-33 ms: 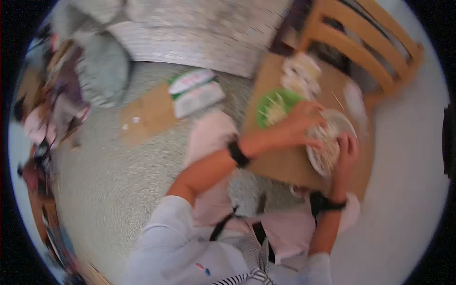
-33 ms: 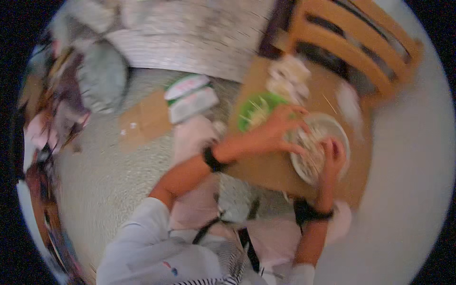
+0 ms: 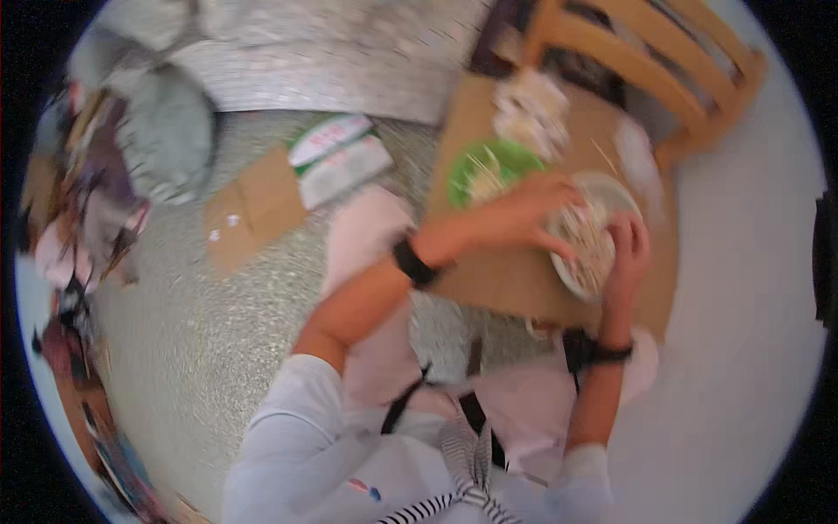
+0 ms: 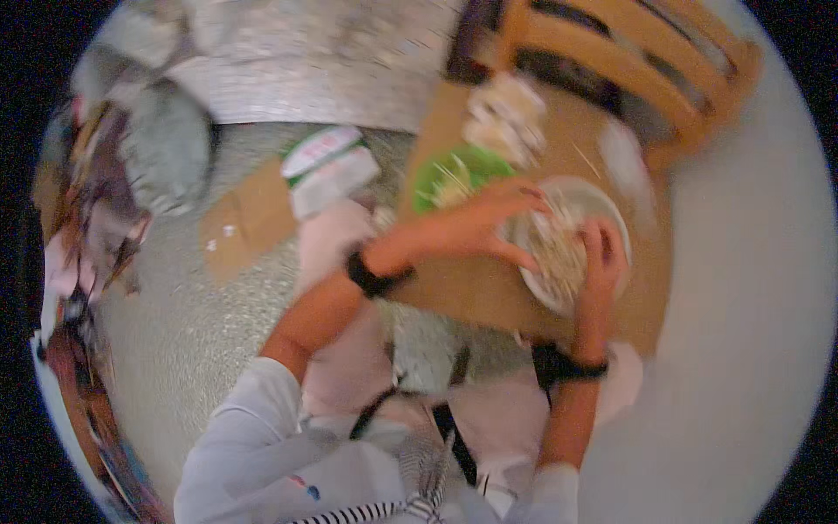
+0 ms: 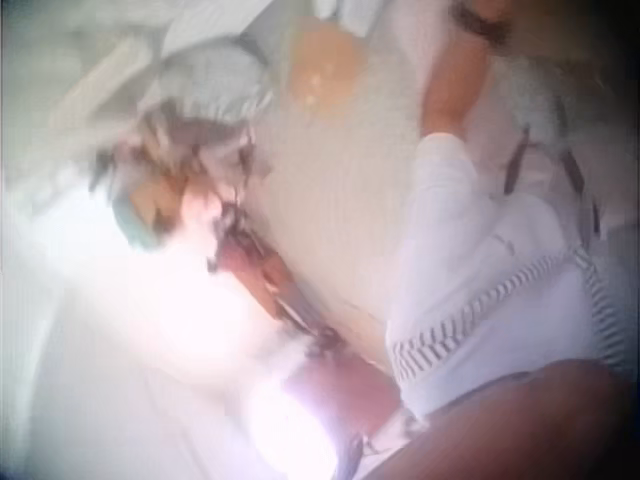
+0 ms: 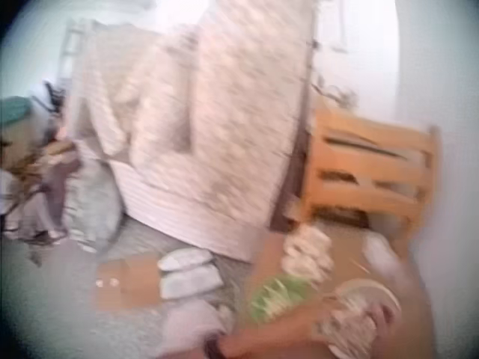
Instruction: The recorder is sorting cotton swabs from containers and placing them into small clear plastic bags.
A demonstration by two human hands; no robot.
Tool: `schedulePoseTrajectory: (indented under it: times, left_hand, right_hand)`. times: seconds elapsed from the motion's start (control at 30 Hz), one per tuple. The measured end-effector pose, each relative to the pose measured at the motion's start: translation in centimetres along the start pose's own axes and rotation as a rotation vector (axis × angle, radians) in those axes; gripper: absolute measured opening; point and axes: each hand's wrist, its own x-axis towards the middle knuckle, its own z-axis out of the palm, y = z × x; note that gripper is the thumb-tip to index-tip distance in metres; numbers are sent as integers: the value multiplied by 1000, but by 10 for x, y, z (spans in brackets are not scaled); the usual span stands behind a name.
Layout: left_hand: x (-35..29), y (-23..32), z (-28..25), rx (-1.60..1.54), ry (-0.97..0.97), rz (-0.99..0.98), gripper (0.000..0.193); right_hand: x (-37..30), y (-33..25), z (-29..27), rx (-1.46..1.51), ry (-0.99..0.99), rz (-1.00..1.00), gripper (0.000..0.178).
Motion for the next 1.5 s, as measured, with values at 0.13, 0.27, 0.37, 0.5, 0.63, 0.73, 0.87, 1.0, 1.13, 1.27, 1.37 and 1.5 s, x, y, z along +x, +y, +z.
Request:
schedulePoseTrajectory:
  times: [0.13,0.27,0.37,0.5,0.63,0.73,0.87,1.0,1.13,1.27,1.37,1.5]
  left_hand:
    - [2,16,-14,90,-323,34,75]
    - [8,16,-2,170,-359,-105,73]
    - [2,13,3,85,-190,-77,73]
    - [0,7,0,82,-114,-70,70]
    - [-1,3,5,149,43,-121,67]
    - [-8,-1,6,204,72,-34,67]
    - [-6,-5,28,232,33,161,63]
    - [-6,-7,38,254,-10,128,60]
    - [-5,-2,37,270,9,91,60]
    - [-4,7,36,253,26,103,59]
    - [-5,7,36,258,45,98,59]
    - [-2,6,31,231,73,8,61]
  right_hand:
    - [4,16,-26,21,62,-19,13]
    - [-8,10,-23,-16,-12,-26,9]
    - [-14,6,-19,-69,-47,-44,9]
    - [-19,7,-17,-23,8,-49,7]
    - [-20,10,-14,-182,35,-92,7]
    - [-24,-5,1,-230,-100,-171,7]
    - [-29,1,-7,-412,-103,-296,13]
    - [-33,-1,-13,-319,-41,-223,10]
    - [-35,7,-11,-205,-35,-144,9]
    - [-32,-1,2,-306,-100,-141,10]
    - [-33,-4,2,-286,-53,-95,10]
    - [-29,0,-4,-360,28,-135,11]
